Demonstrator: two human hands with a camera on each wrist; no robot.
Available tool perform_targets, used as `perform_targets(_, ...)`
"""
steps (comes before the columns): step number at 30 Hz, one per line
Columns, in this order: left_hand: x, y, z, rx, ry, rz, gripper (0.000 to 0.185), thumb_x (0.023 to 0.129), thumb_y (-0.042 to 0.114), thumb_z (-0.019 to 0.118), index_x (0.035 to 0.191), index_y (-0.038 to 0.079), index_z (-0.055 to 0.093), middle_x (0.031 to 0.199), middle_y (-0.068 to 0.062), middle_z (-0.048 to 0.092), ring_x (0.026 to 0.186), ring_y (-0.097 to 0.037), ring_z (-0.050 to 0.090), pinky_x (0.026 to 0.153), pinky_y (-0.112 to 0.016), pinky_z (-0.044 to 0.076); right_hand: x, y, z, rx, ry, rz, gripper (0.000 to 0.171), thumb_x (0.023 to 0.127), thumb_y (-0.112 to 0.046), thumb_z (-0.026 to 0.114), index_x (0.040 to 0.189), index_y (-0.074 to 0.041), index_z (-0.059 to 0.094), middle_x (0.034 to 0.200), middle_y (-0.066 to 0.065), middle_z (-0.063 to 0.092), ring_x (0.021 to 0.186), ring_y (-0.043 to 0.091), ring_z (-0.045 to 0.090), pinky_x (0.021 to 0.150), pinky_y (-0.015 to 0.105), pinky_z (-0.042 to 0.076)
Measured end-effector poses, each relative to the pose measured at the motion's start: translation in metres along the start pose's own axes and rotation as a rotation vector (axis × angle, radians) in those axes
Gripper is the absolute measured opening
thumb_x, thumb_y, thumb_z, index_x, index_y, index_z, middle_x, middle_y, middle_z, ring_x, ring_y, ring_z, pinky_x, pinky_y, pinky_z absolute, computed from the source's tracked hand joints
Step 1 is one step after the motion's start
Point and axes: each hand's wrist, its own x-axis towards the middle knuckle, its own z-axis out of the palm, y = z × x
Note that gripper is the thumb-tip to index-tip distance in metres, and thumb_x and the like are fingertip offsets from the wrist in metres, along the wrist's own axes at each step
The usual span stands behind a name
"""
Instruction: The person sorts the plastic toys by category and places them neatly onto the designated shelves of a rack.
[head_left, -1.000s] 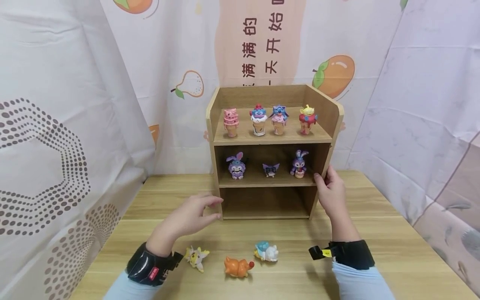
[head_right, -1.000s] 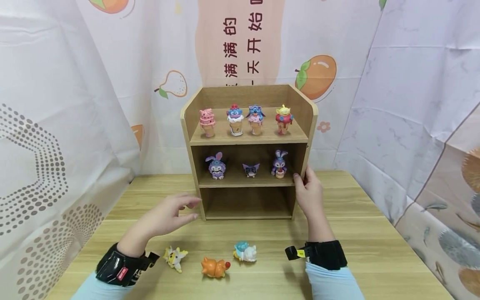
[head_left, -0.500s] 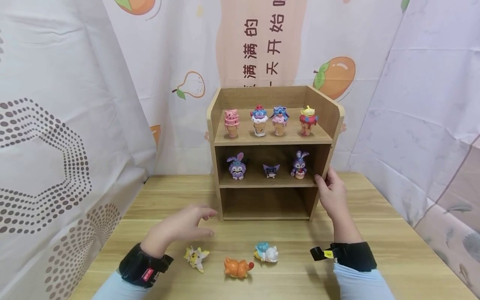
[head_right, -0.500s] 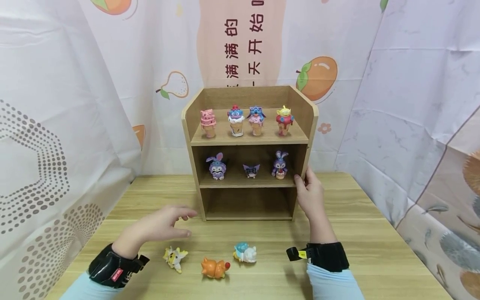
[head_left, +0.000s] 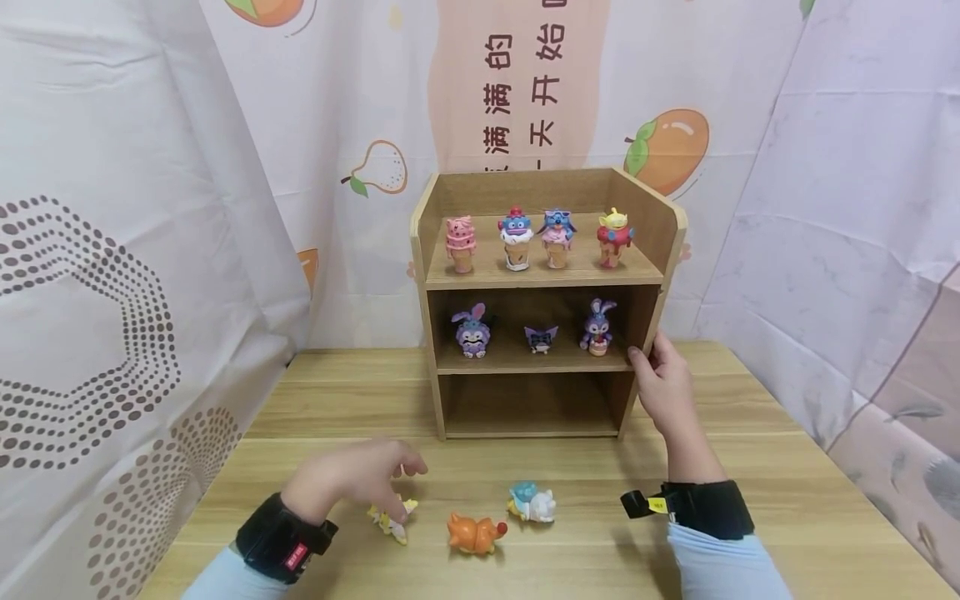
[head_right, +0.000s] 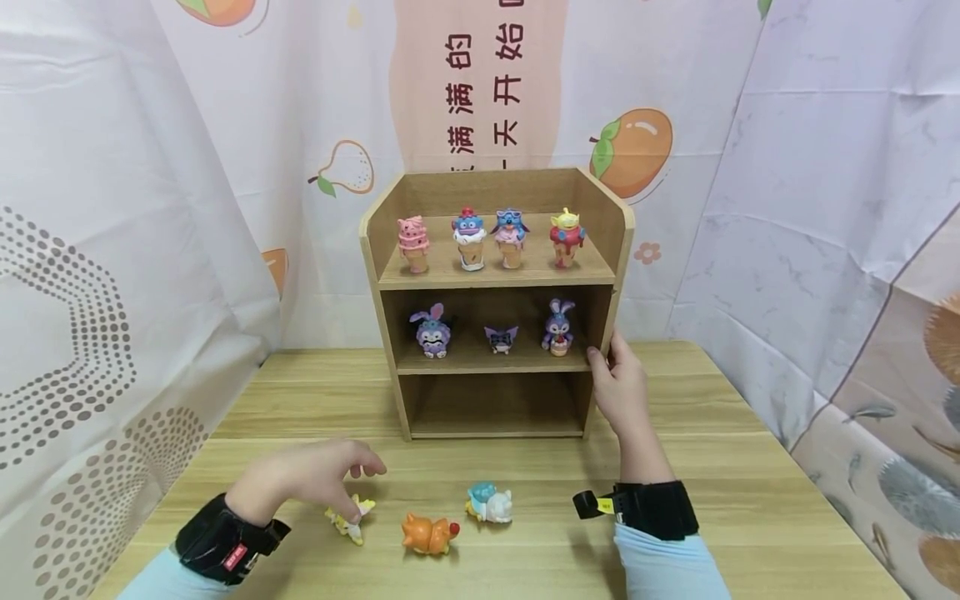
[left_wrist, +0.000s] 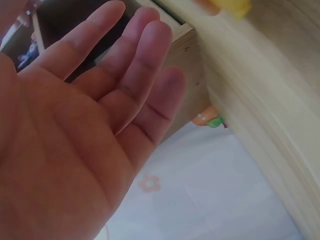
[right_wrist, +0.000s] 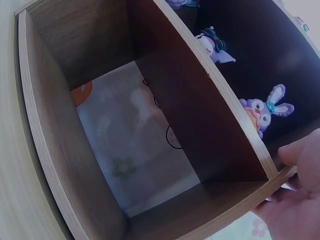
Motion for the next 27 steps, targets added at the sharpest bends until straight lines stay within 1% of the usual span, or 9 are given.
perform_targets(2,-0.001,0.000,0.002,-0.018,-0.014,-0.028,0.067,0.062,0.014,0.092,0.124,0.005,0.069,0.112,-0.006,0.068,0.099,-0.024,0.064,0.083,-0.037,0.055,0.001,0.000,0.000,0.009,-0.005,-0.002,0.046,0.107,-0.014,0.051,0.151,-0.005,0.047,0.139,0.020,0.059,0.121,0.034,0.059,0.089,0.010,0.047)
perform_targets(4,-0.003,-0.001,0.005,-0.015,-0.027,-0.064,0.067,0.059,0.012,0.092,0.122,0.008,0.070,0.109,-0.004,0.068,0.096,-0.021,0.064,0.082,-0.037,0.055,0.002,0.000,0.000,0.026,-0.009,-0.002,0.046,0.107,-0.014,0.051,0.152,-0.006,0.046,0.140,0.020,0.058,0.123,0.035,0.058,0.089,0.010,0.047)
perform_targets(8,-0.004,-0.001,0.007,0.015,-0.049,-0.103,0.057,0.056,0.004,0.090,0.108,0.015,0.072,0.096,0.005,0.066,0.086,-0.014,0.061,0.075,-0.035,0.055,0.002,-0.001,0.000,0.047,-0.006,-0.002,0.046,0.107,-0.012,0.051,0.152,-0.006,0.046,0.141,0.021,0.057,0.124,0.036,0.057,0.090,0.011,0.047)
perform_targets(10,-0.004,-0.002,0.009,0.046,-0.060,-0.098,0.052,0.056,0.002,0.088,0.102,0.019,0.072,0.088,0.008,0.063,0.079,-0.011,0.057,0.070,-0.031,0.053,0.002,-0.001,0.000,0.050,-0.004,-0.002,0.046,0.107,-0.011,0.051,0.152,-0.005,0.046,0.141,0.021,0.057,0.123,0.036,0.057,0.090,0.010,0.047)
perform_targets(13,-0.003,-0.003,0.011,0.080,-0.070,-0.087,0.043,0.058,0.001,0.086,0.092,0.022,0.070,0.080,0.009,0.059,0.071,-0.008,0.052,0.062,-0.027,0.048,0.002,-0.002,0.000,0.055,-0.005,-0.005,0.045,0.107,-0.011,0.051,0.151,-0.004,0.046,0.141,0.022,0.057,0.124,0.037,0.057,0.090,0.011,0.047)
perform_targets(17,-0.002,-0.003,0.012,0.099,-0.074,-0.096,0.037,0.059,0.001,0.086,0.085,0.022,0.070,0.077,0.007,0.058,0.066,-0.007,0.048,0.057,-0.025,0.044,0.002,-0.002,0.000,0.056,-0.008,-0.006,0.045,0.106,-0.011,0.051,0.151,-0.003,0.046,0.141,0.022,0.057,0.125,0.037,0.057,0.091,0.011,0.047)
perform_targets(20,-0.002,-0.002,0.012,0.102,-0.076,-0.110,0.035,0.059,0.001,0.086,0.084,0.022,0.071,0.076,0.008,0.058,0.066,-0.007,0.048,0.056,-0.025,0.044,0.002,-0.002,0.000,0.046,-0.009,-0.003,0.045,0.107,-0.012,0.051,0.151,-0.003,0.046,0.141,0.022,0.056,0.125,0.036,0.057,0.091,0.011,0.046)
perform_targets(24,-0.002,-0.001,0.013,0.108,-0.079,-0.101,0.033,0.060,0.001,0.085,0.081,0.022,0.070,0.073,0.010,0.057,0.064,-0.007,0.048,0.055,-0.024,0.043,0.002,-0.001,0.000,0.044,-0.011,0.001,0.046,0.107,-0.011,0.051,0.152,-0.004,0.045,0.142,0.022,0.056,0.125,0.036,0.057,0.092,0.011,0.047)
perform_targets(27,-0.002,-0.001,0.013,0.099,-0.072,-0.084,0.031,0.060,0.001,0.083,0.078,0.022,0.069,0.070,0.011,0.055,0.061,-0.006,0.045,0.052,-0.023,0.039,0.001,0.000,0.000,0.031,-0.019,0.011,0.047,0.107,-0.013,0.051,0.152,-0.004,0.045,0.142,0.022,0.056,0.125,0.036,0.057,0.091,0.011,0.046)
